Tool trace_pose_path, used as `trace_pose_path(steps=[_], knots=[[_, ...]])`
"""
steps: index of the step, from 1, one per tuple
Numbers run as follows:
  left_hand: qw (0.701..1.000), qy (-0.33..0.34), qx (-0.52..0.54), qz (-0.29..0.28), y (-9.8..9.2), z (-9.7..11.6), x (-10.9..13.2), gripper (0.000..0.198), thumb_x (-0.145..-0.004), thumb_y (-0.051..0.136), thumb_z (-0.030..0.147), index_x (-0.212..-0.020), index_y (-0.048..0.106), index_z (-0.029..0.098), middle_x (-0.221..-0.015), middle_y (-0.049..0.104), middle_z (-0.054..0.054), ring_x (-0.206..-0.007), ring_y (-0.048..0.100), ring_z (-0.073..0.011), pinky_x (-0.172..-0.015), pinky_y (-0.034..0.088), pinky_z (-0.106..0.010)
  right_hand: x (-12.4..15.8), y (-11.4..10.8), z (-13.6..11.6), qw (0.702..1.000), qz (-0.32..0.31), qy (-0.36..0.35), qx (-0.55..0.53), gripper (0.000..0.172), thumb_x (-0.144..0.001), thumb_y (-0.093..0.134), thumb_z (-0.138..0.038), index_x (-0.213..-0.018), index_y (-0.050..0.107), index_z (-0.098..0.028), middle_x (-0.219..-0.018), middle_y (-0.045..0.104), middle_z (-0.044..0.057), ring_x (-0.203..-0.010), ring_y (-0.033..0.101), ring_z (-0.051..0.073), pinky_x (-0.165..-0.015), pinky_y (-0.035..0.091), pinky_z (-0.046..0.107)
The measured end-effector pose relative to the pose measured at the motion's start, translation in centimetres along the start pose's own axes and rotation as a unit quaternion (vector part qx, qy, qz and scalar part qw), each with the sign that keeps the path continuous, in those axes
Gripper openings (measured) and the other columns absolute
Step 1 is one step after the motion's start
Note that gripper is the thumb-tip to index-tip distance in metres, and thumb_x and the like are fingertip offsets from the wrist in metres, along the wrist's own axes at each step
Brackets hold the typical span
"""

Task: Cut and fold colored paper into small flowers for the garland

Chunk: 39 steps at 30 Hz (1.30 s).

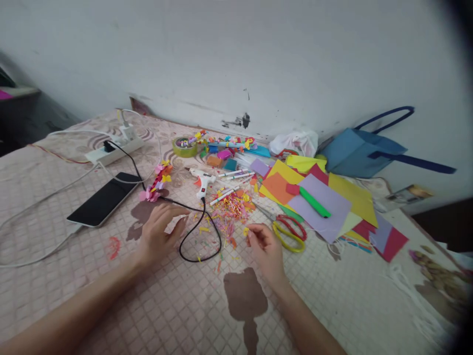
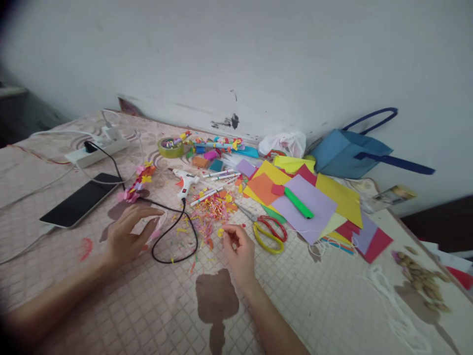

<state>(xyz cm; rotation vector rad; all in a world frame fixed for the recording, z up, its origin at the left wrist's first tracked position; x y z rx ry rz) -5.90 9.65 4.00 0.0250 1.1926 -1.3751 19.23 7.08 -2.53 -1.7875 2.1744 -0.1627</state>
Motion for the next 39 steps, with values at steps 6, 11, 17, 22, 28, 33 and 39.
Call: trace_pose_path(steps=[6, 11, 17, 22, 28, 33, 39], knots=[[1.0, -0.026, -0.004, 0.009, -0.8, -0.8, -0.1, 0.012, -0.082, 0.051, 0.019, -0.091, 0.059, 0.021, -0.086, 0.065, -0.003, -0.082, 0.059, -0.0184, -0.076, 0.047, -0.033, -0.2, 0.4, 0.4, 0.999, -0.009, -0.03, 0.004, 0.011, -0.081, 0.051, -0.023, -0.091, 0.057, -0.02, -0.08, 0.059, 0.002, -0.071, 0.057, 0.015, -0.065, 0.047, 0.027], [0.996, -0.085, 0.001, 0.012, -1.1, -2.7, 0.0, 0.01, -0.083, 0.053, 0.021, -0.091, 0.059, 0.021, -0.086, 0.065, -0.002, -0.078, 0.058, -0.0163, -0.071, 0.046, -0.029, -0.5, 0.5, 0.4, 0.999, -0.01, -0.043, 0.025, 0.013, -0.082, 0.048, -0.023, -0.091, 0.057, -0.02, -0.083, 0.061, 0.003, -0.073, 0.058, 0.015, -0.066, 0.047, 0.027], [0.992, -0.125, 0.013, -0.007, -1.1, -3.9, 0.0, 0.01, -0.083, 0.053, 0.024, -0.09, 0.06, 0.021, -0.087, 0.065, -0.002, -0.076, 0.058, -0.0162, -0.07, 0.046, -0.03, -2.9, 2.1, -1.7, 0.991, -0.044, -0.083, 0.098, 0.014, -0.081, 0.048, -0.02, -0.085, 0.062, -0.02, -0.085, 0.062, 0.004, -0.073, 0.059, 0.015, -0.062, 0.047, 0.025], [0.99, -0.134, 0.04, -0.02, -0.8, -3.9, 0.2, 0.013, -0.083, 0.053, 0.027, -0.093, 0.06, 0.023, -0.09, 0.065, -0.002, -0.079, 0.06, -0.017, -0.071, 0.048, -0.031, -7.3, -0.7, -2.5, 0.976, -0.002, -0.11, 0.188, 0.019, -0.083, 0.044, -0.024, -0.087, 0.063, -0.019, -0.087, 0.064, 0.006, -0.075, 0.059, 0.017, -0.065, 0.046, 0.027], [0.993, -0.087, 0.07, -0.036, -0.6, -2.8, 0.0, 0.008, -0.083, 0.054, 0.026, -0.082, 0.062, 0.023, -0.088, 0.065, -0.003, -0.082, 0.061, -0.0182, -0.075, 0.05, -0.031, -14.1, -3.8, -0.1, 0.955, -0.01, -0.084, 0.285, 0.008, -0.075, 0.054, -0.025, -0.073, 0.059, -0.018, -0.068, 0.062, 0.002, -0.063, 0.056, 0.016, -0.062, 0.041, 0.026], [0.996, -0.049, 0.045, -0.051, -0.1, -2.1, 0.1, 0.007, -0.082, 0.054, 0.024, -0.08, 0.061, 0.021, -0.088, 0.066, -0.004, -0.082, 0.061, -0.0183, -0.073, 0.05, -0.031, -17.3, -2.2, 1.3, 0.94, -0.002, -0.07, 0.334, 0.012, -0.071, 0.059, -0.024, -0.081, 0.055, -0.018, -0.075, 0.062, 0.006, -0.072, 0.056, 0.02, -0.064, 0.038, 0.027], [0.998, -0.025, 0.028, -0.047, 0.0, -2.0, 0.0, 0.008, -0.082, 0.053, 0.023, -0.08, 0.06, 0.021, -0.085, 0.066, -0.004, -0.081, 0.061, -0.0181, -0.072, 0.05, -0.031, -17.6, -3.3, 0.9, 0.95, -0.002, -0.063, 0.307, 0.02, -0.069, 0.052, -0.011, -0.088, 0.053, -0.019, -0.065, 0.058, 0.001, -0.062, 0.055, 0.018, -0.058, 0.037, 0.026]])
Point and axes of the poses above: each hand's wrist, its own x-axis away from the middle knuckle, its own y-axis out of the palm, z = x × y, the point moved 9 cm from there along -x, towards the middle knuckle
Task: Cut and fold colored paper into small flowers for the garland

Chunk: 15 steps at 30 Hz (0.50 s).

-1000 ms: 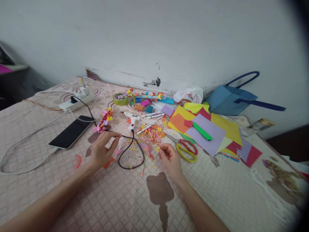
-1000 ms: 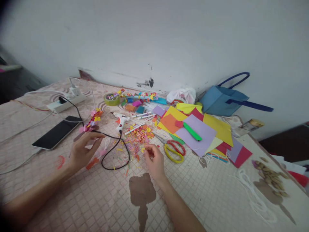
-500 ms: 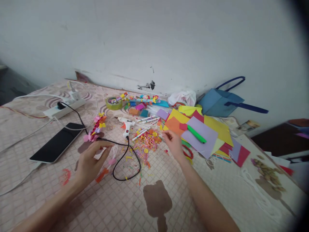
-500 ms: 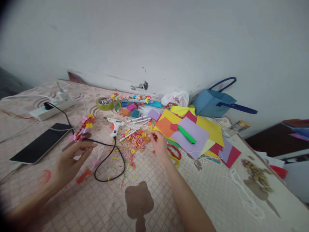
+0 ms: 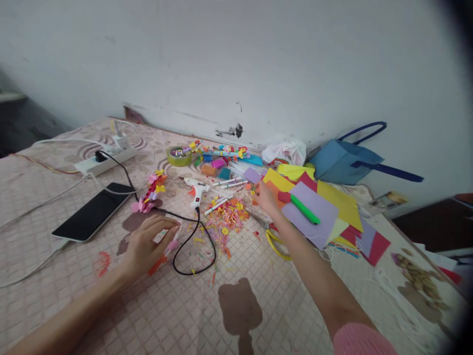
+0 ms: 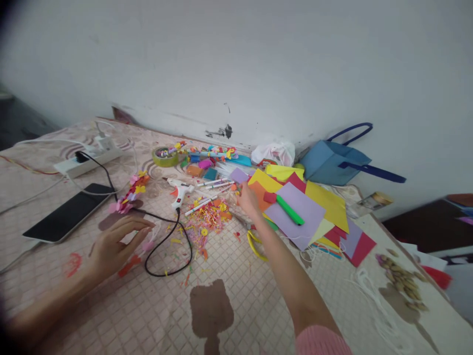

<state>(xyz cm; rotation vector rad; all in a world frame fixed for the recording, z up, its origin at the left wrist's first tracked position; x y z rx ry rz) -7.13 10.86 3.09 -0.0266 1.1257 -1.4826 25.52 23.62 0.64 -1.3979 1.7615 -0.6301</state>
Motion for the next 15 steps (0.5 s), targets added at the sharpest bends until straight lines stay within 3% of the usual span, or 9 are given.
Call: trace_pose_path(steps=[3, 5, 9, 11, 15], knots=[[1.0, -0.011, -0.01, 0.0, -0.2, -0.3, -0.1, 0.009, -0.082, 0.053, 0.023, -0.085, 0.061, 0.022, -0.085, 0.066, -0.003, -0.081, 0.061, -0.0181, -0.071, 0.05, -0.031, 2.1, -1.4, -0.7, 0.999, -0.002, -0.013, -0.051, 0.017, -0.075, 0.046, -0.015, -0.089, 0.053, -0.019, -0.059, 0.054, -0.003, -0.054, 0.052, 0.015, -0.055, 0.039, 0.025], [1.0, -0.02, -0.011, 0.022, -0.8, 0.0, -0.2, 0.011, -0.082, 0.053, 0.023, -0.09, 0.06, 0.022, -0.086, 0.066, -0.003, -0.08, 0.061, -0.018, -0.071, 0.05, -0.031, 4.7, -1.9, -1.7, 0.996, -0.006, -0.023, -0.091, 0.012, -0.078, 0.044, -0.021, -0.083, 0.054, -0.019, -0.066, 0.058, 0.0, -0.058, 0.055, 0.015, -0.056, 0.042, 0.025], [0.997, -0.057, 0.03, 0.048, -1.1, 2.3, -0.6, 0.013, -0.081, 0.055, 0.024, -0.093, 0.06, 0.021, -0.085, 0.065, -0.003, -0.072, 0.059, -0.0158, -0.066, 0.049, -0.029, 10.7, -1.8, -4.4, 0.988, 0.009, -0.033, -0.153, 0.011, -0.078, 0.051, -0.026, -0.086, 0.054, -0.018, -0.079, 0.062, 0.004, -0.069, 0.059, 0.016, -0.063, 0.047, 0.027], [0.993, -0.076, 0.092, 0.0, 0.7, 4.3, -0.9, 0.011, -0.082, 0.054, 0.023, -0.091, 0.061, 0.022, -0.085, 0.066, -0.003, -0.071, 0.059, -0.0146, -0.066, 0.049, -0.028, 13.2, -1.3, -5.9, 0.984, 0.011, -0.034, -0.173, 0.01, -0.078, 0.054, -0.025, -0.086, 0.053, -0.019, -0.077, 0.061, 0.003, -0.068, 0.058, 0.016, -0.062, 0.047, 0.027], [0.955, -0.116, 0.244, -0.124, 6.5, 7.1, -1.0, 0.014, -0.083, 0.054, 0.028, -0.092, 0.06, 0.02, -0.087, 0.066, -0.005, -0.076, 0.062, -0.0159, -0.066, 0.051, -0.028, 16.1, -1.1, -9.4, 0.976, 0.022, -0.071, -0.203, 0.006, -0.079, 0.056, -0.022, -0.085, 0.056, -0.02, -0.077, 0.06, 0.002, -0.067, 0.057, 0.015, -0.064, 0.046, 0.028]])
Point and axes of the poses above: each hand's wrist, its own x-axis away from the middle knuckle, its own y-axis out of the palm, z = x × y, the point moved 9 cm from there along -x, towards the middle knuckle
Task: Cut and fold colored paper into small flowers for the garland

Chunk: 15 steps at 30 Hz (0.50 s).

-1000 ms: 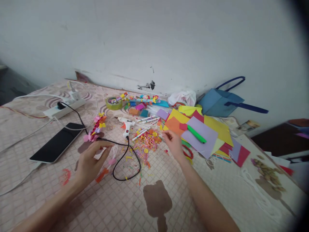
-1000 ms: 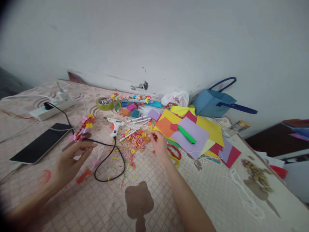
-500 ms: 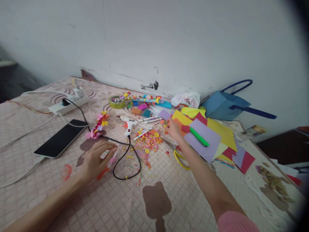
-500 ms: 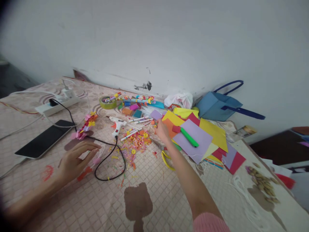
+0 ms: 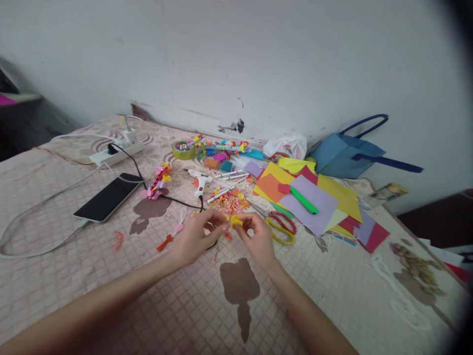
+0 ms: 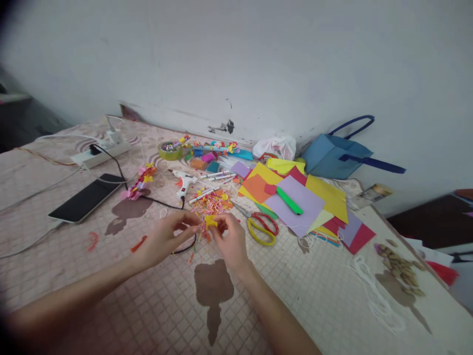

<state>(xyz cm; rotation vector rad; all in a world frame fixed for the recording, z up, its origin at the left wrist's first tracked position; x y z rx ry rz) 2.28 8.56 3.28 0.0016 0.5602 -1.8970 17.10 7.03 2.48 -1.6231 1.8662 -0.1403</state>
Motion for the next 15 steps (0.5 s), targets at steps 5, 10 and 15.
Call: trace_pose_path(steps=[5, 10, 15], knots=[[0.981, -0.076, 0.18, -0.012, 2.9, -2.7, -1.0, 0.017, -0.077, 0.06, 0.028, -0.086, 0.055, 0.015, -0.075, 0.063, -0.004, -0.068, 0.061, -0.0149, -0.061, 0.049, -0.027, 1.1, 0.8, -1.4, 0.999, -0.024, -0.025, -0.034, 0.016, -0.077, 0.056, -0.016, -0.092, 0.054, -0.022, -0.084, 0.059, 0.003, -0.073, 0.057, 0.015, -0.069, 0.047, 0.029], [0.935, -0.167, 0.313, 0.006, 2.9, -4.2, -0.2, 0.032, -0.072, 0.066, 0.03, -0.093, 0.048, 0.014, -0.073, 0.062, -0.001, -0.062, 0.061, -0.0115, -0.057, 0.047, -0.022, 1.6, 1.4, -0.2, 0.986, -0.064, -0.013, -0.153, 0.027, -0.077, 0.049, -0.01, -0.101, 0.054, -0.022, -0.09, 0.06, 0.004, -0.082, 0.059, 0.016, -0.074, 0.049, 0.03], [0.946, -0.13, 0.295, 0.016, 2.6, -4.0, -0.2, 0.037, -0.071, 0.066, 0.027, -0.093, 0.039, 0.017, -0.066, 0.059, 0.004, -0.056, 0.06, -0.0117, -0.055, 0.048, -0.023, 1.7, 1.0, -0.6, 0.988, -0.042, -0.047, -0.14, 0.031, -0.08, 0.051, -0.012, -0.108, 0.054, -0.024, -0.093, 0.06, 0.004, -0.086, 0.06, 0.016, -0.077, 0.049, 0.032]])
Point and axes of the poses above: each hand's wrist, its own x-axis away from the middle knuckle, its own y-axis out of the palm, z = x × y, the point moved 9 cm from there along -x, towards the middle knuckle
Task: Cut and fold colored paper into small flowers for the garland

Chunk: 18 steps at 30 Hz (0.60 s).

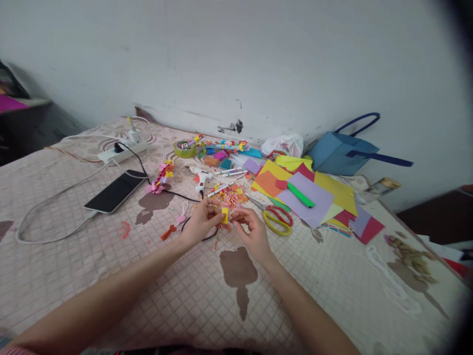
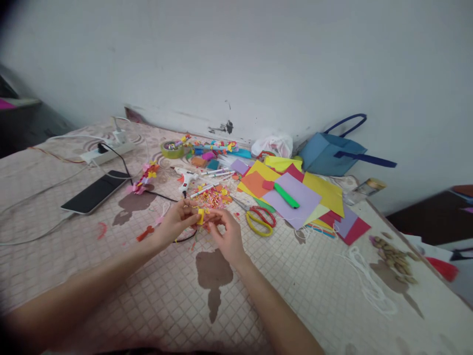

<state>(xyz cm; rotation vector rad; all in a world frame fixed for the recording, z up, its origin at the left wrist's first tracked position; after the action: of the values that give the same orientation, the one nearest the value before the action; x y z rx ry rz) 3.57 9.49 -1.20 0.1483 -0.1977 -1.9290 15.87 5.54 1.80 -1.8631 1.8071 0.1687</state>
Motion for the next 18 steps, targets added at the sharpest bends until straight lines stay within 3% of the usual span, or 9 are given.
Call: trace_pose_path(steps=[4, 7, 12, 15, 18], knots=[[0.997, 0.037, -0.056, -0.031, 0.5, -0.1, 0.0, 0.028, -0.074, 0.062, 0.024, -0.087, 0.038, 0.018, -0.066, 0.058, 0.004, -0.053, 0.057, -0.0099, -0.051, 0.043, -0.021, -0.1, 0.5, -1.0, 0.996, -0.034, -0.054, 0.057, 0.036, -0.081, 0.05, -0.012, -0.113, 0.053, -0.027, -0.104, 0.057, 0.005, -0.09, 0.058, 0.018, -0.079, 0.048, 0.034], [0.988, 0.075, -0.132, -0.022, 0.5, 0.7, 0.3, 0.019, -0.075, 0.06, 0.021, -0.078, 0.042, 0.017, -0.065, 0.054, 0.004, -0.055, 0.054, -0.0088, -0.051, 0.04, -0.02, -0.1, 0.6, -1.4, 0.991, -0.046, -0.093, 0.089, 0.036, -0.08, 0.05, -0.01, -0.111, 0.055, -0.027, -0.104, 0.057, 0.006, -0.096, 0.055, 0.019, -0.082, 0.046, 0.036], [0.965, 0.113, -0.234, -0.032, 0.8, 1.7, 0.8, 0.004, -0.077, 0.055, 0.018, -0.077, 0.053, 0.014, -0.068, 0.056, 0.001, -0.061, 0.052, -0.0099, -0.057, 0.04, -0.021, -0.1, 0.7, -1.0, 0.986, -0.053, -0.108, 0.115, 0.028, -0.077, 0.049, -0.006, -0.095, 0.059, -0.024, -0.095, 0.058, 0.005, -0.092, 0.055, 0.02, -0.082, 0.044, 0.037], [0.97, 0.099, -0.211, -0.063, 1.1, 1.1, 0.6, 0.009, -0.078, 0.052, 0.019, -0.083, 0.059, 0.014, -0.073, 0.06, -0.002, -0.066, 0.054, -0.0112, -0.061, 0.042, -0.022, -0.1, 0.5, -0.7, 0.989, -0.029, -0.096, 0.109, 0.024, -0.075, 0.05, -0.005, -0.088, 0.058, -0.022, -0.088, 0.057, 0.004, -0.084, 0.055, 0.019, -0.076, 0.045, 0.033], [0.988, 0.041, -0.126, -0.073, 0.8, -0.3, 0.2, 0.014, -0.076, 0.054, 0.022, -0.085, 0.06, 0.012, -0.073, 0.061, -0.002, -0.062, 0.055, -0.0112, -0.059, 0.043, -0.023, 0.1, 0.3, -0.8, 0.99, -0.009, -0.09, 0.107, 0.022, -0.073, 0.051, -0.003, -0.084, 0.056, -0.021, -0.086, 0.056, 0.003, -0.081, 0.053, 0.018, -0.072, 0.044, 0.031]])
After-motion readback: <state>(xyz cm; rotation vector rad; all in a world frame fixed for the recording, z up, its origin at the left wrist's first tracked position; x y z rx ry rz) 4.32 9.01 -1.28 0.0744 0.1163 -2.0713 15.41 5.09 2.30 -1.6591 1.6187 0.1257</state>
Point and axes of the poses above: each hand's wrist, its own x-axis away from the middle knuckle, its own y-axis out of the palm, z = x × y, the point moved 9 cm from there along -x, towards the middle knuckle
